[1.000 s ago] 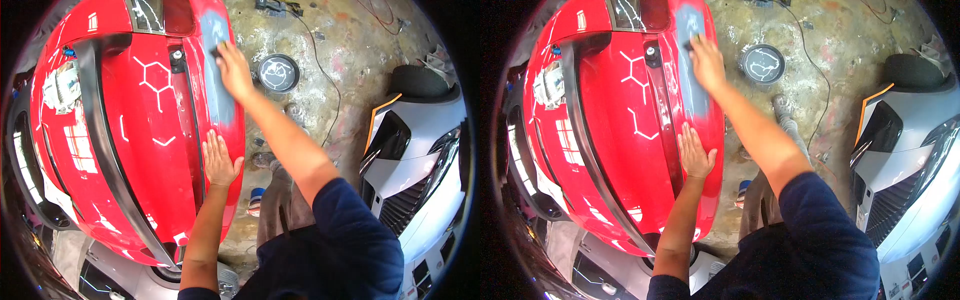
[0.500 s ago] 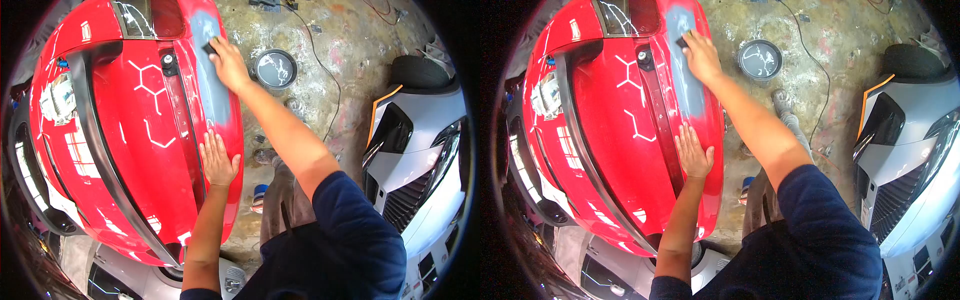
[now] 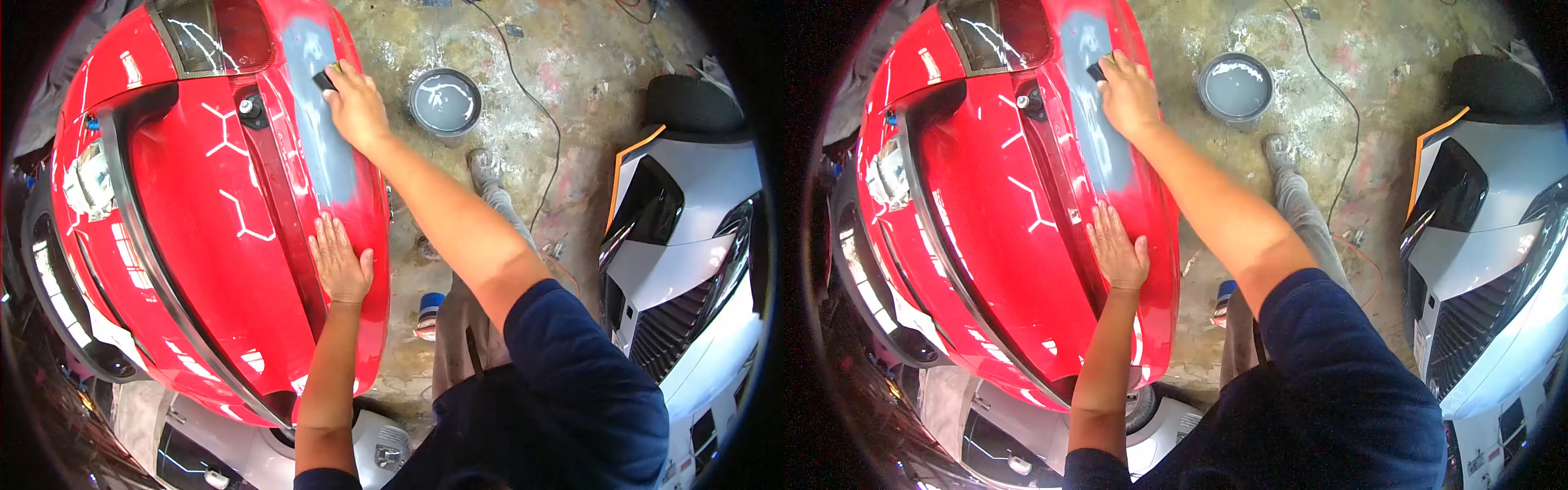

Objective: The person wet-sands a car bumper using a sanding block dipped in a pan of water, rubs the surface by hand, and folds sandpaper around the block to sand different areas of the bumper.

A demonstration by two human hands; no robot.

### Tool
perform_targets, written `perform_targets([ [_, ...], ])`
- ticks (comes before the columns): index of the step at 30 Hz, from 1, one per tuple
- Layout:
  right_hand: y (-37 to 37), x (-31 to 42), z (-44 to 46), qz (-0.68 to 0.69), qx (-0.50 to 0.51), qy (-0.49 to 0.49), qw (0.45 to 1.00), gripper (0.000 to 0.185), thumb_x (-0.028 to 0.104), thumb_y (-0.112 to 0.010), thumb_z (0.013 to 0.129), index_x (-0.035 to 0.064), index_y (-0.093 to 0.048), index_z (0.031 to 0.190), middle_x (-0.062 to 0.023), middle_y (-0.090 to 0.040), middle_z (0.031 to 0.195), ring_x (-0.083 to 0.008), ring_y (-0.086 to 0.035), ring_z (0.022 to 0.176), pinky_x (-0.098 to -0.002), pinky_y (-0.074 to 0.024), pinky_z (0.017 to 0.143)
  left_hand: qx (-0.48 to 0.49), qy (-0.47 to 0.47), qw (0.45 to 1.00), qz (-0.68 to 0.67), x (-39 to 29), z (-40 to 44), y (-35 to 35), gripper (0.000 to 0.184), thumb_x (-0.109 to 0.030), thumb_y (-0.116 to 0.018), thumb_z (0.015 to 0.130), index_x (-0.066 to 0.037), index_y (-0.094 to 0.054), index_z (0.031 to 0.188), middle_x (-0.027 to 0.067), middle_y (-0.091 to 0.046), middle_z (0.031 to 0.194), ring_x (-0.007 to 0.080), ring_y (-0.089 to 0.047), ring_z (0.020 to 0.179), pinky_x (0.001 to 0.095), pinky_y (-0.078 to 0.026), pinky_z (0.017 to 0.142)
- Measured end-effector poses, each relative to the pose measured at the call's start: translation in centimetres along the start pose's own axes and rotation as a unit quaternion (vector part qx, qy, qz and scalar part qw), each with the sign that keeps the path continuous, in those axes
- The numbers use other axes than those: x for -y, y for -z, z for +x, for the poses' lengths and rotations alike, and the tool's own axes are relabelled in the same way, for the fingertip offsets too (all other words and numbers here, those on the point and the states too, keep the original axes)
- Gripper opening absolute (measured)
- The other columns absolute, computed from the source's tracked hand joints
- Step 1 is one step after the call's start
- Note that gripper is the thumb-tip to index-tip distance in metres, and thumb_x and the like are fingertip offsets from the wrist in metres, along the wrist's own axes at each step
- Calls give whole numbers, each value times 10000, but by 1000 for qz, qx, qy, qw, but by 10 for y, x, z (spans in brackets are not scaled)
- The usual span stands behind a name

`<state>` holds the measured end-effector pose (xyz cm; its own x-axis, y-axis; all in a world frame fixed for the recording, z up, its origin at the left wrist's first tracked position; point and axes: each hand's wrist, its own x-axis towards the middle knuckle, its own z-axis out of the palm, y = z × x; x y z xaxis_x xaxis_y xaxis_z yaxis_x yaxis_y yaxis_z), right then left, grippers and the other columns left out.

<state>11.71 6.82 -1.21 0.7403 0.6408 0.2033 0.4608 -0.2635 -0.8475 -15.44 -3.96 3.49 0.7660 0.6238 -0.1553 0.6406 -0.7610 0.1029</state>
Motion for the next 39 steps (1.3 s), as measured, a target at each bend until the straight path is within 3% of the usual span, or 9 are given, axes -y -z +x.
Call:
perform_targets([
  [7,63,11,-205,-6,122,62,991,542,124,-721,893,99,-619,1425,-166,-464,1605,-376,-546,1326,-528,-463,1051,-79,-20,990,-113,-1,53,26,703,-379,-460,1057,55,-333,1595,230,-299,1693,420,-207,1596,585,-107,1299],
  [10,59,4,-135,-26,125,70,989,500,127,-686,918,112,-632,1415,-151,-480,1593,-373,-554,1314,-519,-468,1038,-2,-50,995,91,18,95,46,614,-249,-534,1027,16,-419,1568,180,-359,1677,400,-254,1584,580,-153,1297],
  [14,14,-16,2,-30,46,68,996,464,130,-654,941,120,-636,1404,-151,-500,1569,-378,-550,1310,-517,-468,1034,-16,-108,988,109,42,128,48,590,-148,-592,974,-16,-481,1539,141,-400,1661,369,-298,1570,558,-216,1292],
  [17,13,-6,-25,-34,12,34,999,486,127,-670,928,107,-629,1412,-168,-500,1567,-392,-551,1311,-523,-463,1046,-28,-131,984,114,45,146,51,603,-136,-600,963,-23,-477,1542,140,-395,1664,359,-308,1567,538,-245,1290],
  [21,56,22,-166,-19,94,38,995,538,88,-700,882,97,-623,1414,-167,-494,1576,-381,-554,1318,-509,-454,1068,-21,-130,986,102,47,177,53,624,-137,-589,973,-26,-439,1568,148,-369,1679,356,-306,1569,522,-246,1292],
  [29,13,-15,5,0,29,10,1000,425,155,-648,964,114,-646,1388,-181,-568,1487,-389,-577,1268,-512,-476,1023,-60,-94,992,54,46,204,51,655,-184,-547,1015,7,-345,1609,202,-292,1703,358,-234,1596,509,-175,1310],
  [33,13,-7,-35,-33,-15,36,999,439,152,-649,962,101,-640,1398,-195,-546,1518,-398,-573,1286,-523,-483,1034,-42,-97,991,84,48,206,50,678,-191,-555,1009,43,-326,1603,241,-276,1697,372,-227,1596,518,-172,1309],
  [37,62,20,-179,-32,115,35,992,502,114,-679,930,114,-610,1427,-173,-514,1549,-376,-546,1352,-513,-476,1056,-31,-103,991,85,50,204,50,687,-199,-559,1004,58,-325,1597,257,-276,1692,380,-234,1593,525,-166,1309],
  [39,58,14,-147,-31,102,38,994,496,104,-672,930,101,-610,1422,-182,-518,1545,-385,-548,1348,-517,-476,1056,-33,-104,991,78,50,207,49,684,-195,-561,1001,62,-331,1591,263,-278,1690,382,-242,1590,528,-162,1309],
])
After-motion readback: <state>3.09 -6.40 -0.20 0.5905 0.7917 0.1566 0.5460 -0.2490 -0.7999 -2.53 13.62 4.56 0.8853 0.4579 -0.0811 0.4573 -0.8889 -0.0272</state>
